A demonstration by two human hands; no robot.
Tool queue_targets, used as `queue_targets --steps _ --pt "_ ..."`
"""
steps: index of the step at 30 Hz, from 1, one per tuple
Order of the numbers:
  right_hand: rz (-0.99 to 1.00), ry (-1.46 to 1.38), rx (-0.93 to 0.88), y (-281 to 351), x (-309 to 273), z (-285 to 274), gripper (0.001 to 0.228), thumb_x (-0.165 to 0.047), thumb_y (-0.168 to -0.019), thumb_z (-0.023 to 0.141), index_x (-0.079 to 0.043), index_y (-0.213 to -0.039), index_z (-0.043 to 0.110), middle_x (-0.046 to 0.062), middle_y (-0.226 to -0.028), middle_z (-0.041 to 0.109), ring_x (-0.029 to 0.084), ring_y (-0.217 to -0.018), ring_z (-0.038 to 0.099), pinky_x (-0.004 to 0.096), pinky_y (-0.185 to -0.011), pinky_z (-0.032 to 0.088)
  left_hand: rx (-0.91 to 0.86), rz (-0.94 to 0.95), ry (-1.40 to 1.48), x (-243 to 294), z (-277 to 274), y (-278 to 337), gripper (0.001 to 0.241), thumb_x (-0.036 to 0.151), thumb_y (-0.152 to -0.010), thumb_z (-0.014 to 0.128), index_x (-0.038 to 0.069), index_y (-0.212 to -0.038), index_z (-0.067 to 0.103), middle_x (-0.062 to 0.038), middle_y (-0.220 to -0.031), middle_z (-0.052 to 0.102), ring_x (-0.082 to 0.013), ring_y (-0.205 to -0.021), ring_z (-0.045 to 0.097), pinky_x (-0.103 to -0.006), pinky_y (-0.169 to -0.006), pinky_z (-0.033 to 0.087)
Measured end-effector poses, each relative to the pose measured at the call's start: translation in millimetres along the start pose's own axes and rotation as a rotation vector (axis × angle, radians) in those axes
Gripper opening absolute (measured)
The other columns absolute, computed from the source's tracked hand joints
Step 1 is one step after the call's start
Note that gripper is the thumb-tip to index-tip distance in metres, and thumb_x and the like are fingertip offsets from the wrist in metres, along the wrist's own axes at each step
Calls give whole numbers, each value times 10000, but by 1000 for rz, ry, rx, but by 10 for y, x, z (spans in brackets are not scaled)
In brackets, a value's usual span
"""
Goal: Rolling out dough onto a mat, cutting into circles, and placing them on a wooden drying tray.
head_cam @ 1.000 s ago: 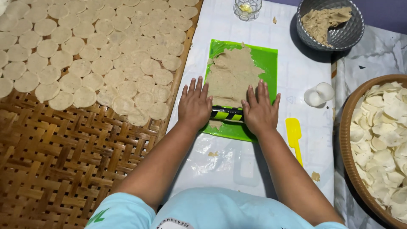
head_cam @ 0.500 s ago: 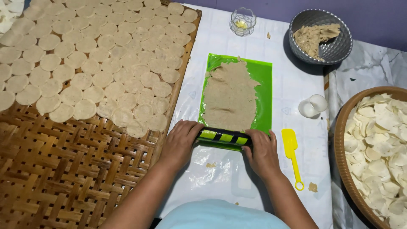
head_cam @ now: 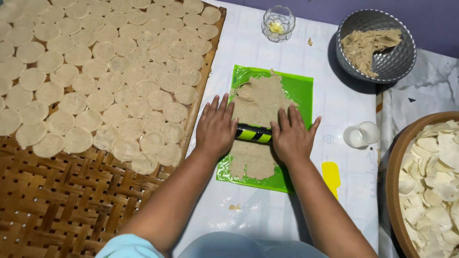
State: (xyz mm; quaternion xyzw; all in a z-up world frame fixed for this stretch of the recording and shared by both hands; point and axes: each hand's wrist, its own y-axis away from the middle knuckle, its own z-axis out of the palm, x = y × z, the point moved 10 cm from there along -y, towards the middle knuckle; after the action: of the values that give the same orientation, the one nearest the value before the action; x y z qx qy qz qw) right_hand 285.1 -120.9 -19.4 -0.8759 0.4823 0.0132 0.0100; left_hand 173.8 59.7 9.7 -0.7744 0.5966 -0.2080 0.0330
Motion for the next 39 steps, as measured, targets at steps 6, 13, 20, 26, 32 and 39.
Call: queue_targets --steps 6,13,20,26,32,39 --pt "-37 -70 53 -879 41 -107 590 -569 -1115 239 -232 -1556 438 124 -1674 344 284 -1549 314 756 -1164 -62 -262 -161 26 -365 499 -800 620 475 -1068 285 105 -1543 432 -155 -1658 317 -358 -1540 268 -544 -1241 194" --pt "-154 -235 534 -345 -62 -643 364 -343 -1169 374 -132 -1297 642 96 -1493 596 291 -1434 506 704 -1162 3 -52 -155 261 -169 -415 -589 529 297 -1126 227 27 -1530 437 -193 -1676 265 -325 -1573 193 -478 -1282 136" --pt "-166 -142 130 -87 -442 -60 672 -522 -1070 361 -164 -1632 270 142 -1679 295 325 -1550 242 798 -1145 -35 -173 -38 118 -186 165 -139 615 328 -1099 344 -4 -1609 256 -253 -1668 252 -394 -1552 209 -527 -1250 155" --pt "-143 -85 96 -1039 -332 35 666 -551 -1112 292 -100 -1592 388 152 -1650 394 294 -1554 301 792 -1153 -49 -148 -96 50 -448 399 -1013 604 418 -1095 334 20 -1538 434 -224 -1620 378 -384 -1529 296 -543 -1240 202" --pt "-31 -85 -93 -1795 -262 88 669 -612 -1091 103 -280 -1648 269 83 -1730 178 265 -1601 124 743 -1169 -109 -355 -235 11 -789 824 -1642 644 424 -1072 236 68 -1604 311 -162 -1705 189 -327 -1587 152 -529 -1274 40" --pt "-77 -129 43 -1231 -345 -66 657 -553 -1107 230 -183 -1646 297 153 -1734 169 296 -1610 82 729 -1166 -123 -189 -157 63 -487 337 -1170 588 319 -1087 309 31 -1600 326 -204 -1687 237 -363 -1574 194 -550 -1264 103"
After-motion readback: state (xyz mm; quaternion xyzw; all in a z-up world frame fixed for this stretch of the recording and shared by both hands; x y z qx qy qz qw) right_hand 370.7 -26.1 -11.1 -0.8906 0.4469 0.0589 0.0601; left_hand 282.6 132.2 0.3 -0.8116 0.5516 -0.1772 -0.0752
